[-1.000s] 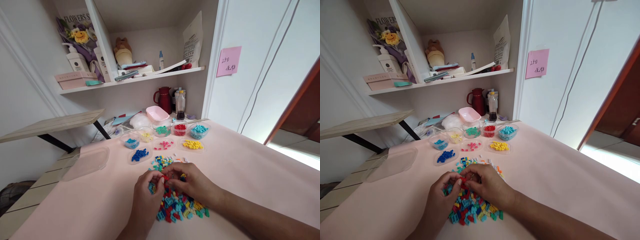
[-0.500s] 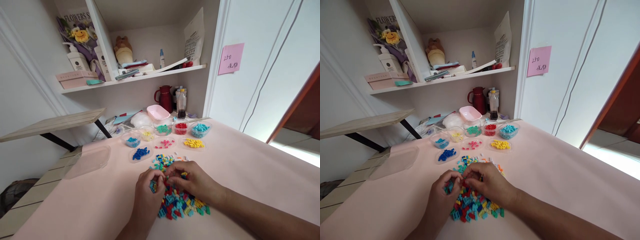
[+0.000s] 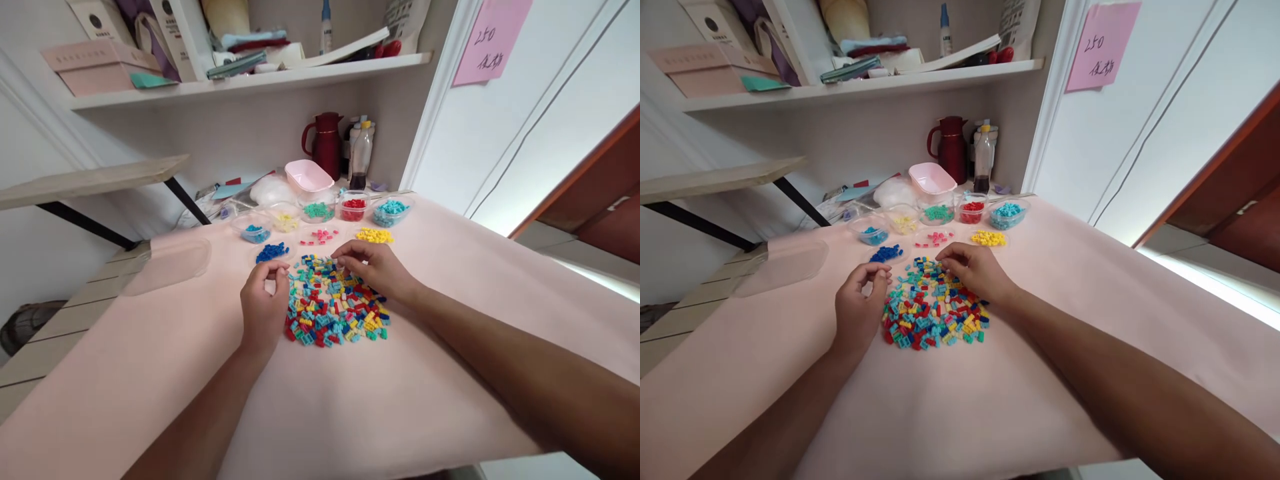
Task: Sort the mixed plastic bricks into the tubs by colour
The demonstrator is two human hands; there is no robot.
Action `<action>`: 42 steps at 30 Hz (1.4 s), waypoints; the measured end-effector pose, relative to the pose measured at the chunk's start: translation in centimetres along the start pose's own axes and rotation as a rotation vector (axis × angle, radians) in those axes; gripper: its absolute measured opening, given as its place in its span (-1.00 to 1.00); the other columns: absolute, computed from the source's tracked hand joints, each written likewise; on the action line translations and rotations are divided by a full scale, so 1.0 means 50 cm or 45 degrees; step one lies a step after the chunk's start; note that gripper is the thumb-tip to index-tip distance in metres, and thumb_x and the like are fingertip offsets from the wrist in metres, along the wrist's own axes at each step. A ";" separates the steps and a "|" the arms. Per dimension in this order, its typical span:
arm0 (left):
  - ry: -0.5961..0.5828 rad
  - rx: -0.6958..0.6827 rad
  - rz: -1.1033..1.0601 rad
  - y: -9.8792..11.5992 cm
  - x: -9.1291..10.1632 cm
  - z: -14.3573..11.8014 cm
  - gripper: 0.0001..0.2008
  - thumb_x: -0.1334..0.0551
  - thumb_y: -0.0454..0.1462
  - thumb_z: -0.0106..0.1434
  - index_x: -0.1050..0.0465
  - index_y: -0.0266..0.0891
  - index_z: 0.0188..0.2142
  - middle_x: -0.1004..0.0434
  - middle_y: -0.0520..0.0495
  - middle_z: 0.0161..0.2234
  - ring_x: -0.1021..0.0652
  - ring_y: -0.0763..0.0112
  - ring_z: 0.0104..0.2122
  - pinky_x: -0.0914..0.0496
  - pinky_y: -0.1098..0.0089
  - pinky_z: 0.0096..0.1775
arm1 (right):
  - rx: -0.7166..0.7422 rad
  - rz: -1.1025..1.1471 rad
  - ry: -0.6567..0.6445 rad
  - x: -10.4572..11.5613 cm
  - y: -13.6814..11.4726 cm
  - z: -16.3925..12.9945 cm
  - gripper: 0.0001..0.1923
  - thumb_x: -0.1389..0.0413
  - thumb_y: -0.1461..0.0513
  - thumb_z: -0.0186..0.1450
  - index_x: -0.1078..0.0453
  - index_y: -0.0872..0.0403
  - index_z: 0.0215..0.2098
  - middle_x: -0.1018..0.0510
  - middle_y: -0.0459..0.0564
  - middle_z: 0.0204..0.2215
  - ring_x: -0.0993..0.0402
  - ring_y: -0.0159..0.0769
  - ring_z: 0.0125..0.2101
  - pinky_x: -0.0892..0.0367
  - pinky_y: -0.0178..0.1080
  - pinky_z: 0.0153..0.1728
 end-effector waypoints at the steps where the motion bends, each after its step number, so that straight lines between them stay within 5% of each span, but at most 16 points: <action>1: 0.001 -0.013 -0.008 0.001 0.000 0.000 -0.86 -0.12 -0.28 0.25 -0.46 -0.18 -0.30 -0.57 -0.01 -0.32 -0.59 0.39 -0.32 -0.45 0.40 -0.25 | 0.007 0.004 0.014 0.002 0.002 0.000 -0.82 -0.06 0.19 0.27 -0.45 0.10 -0.25 -0.54 -0.06 -0.41 -0.46 -0.38 -0.47 -0.37 -0.31 -0.40; 21: 0.019 -0.132 -0.045 0.005 -0.010 0.015 -0.86 -0.11 -0.35 0.22 -0.46 -0.21 -0.32 -0.54 0.00 -0.33 -0.55 0.46 -0.35 -0.43 0.45 -0.26 | 0.177 -0.249 0.118 0.021 -0.021 -0.007 -0.85 -0.07 0.25 0.26 -0.47 0.11 -0.27 -0.57 -0.05 -0.42 -0.52 -0.35 -0.47 -0.39 -0.30 -0.39; 42: 0.036 -0.203 -0.053 0.012 -0.015 0.015 -0.85 -0.11 -0.38 0.23 -0.46 -0.20 -0.32 -0.53 0.01 -0.36 -0.54 0.47 -0.38 -0.46 0.42 -0.26 | 0.409 -0.217 0.189 0.042 -0.074 -0.023 -0.85 -0.08 0.30 0.24 -0.49 0.16 -0.30 -0.57 -0.06 -0.44 -0.49 -0.39 -0.46 -0.39 -0.33 -0.39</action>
Point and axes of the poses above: each hand's wrist, its own z-axis towards the middle knuckle, its own x-axis out of the back of the hand, y = z × x, the point moved 10 cm from there along z, towards the middle knuckle
